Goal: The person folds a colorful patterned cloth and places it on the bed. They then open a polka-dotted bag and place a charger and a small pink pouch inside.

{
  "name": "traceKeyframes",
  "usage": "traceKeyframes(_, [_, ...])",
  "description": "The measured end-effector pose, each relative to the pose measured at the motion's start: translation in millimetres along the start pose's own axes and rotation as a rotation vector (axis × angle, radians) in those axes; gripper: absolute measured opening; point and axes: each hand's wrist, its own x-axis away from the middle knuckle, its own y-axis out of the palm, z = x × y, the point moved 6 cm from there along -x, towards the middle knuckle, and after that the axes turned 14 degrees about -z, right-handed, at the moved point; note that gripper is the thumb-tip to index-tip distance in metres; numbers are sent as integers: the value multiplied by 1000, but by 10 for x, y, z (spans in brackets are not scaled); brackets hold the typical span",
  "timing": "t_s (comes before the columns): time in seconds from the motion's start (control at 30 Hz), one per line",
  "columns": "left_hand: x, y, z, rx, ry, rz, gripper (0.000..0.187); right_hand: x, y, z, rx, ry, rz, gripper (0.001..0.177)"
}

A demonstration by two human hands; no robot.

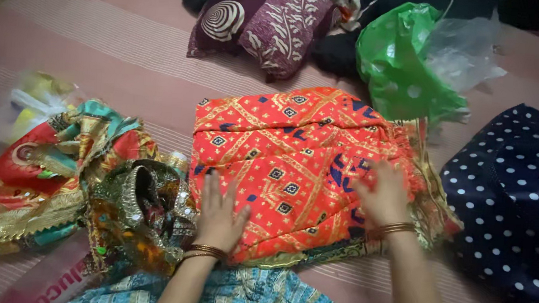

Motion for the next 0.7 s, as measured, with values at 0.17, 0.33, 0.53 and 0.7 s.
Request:
traceKeyframes(0.17, [-229,56,-516,543,-155,215,100,235,217,252,40,416,180,96])
traceKeyframes(0.33, [-213,-173,-593,656,-315,252,108,287,397,735,-844,466,512,102])
traceKeyframes(0.53, [-93,-536,-430,620,-196,350,94,392,91,720,-1097,-63,693,55])
traceKeyframes(0.7, [36,-646,-89,227,-9,464,89,898,-351,703,-263,-115,943,31])
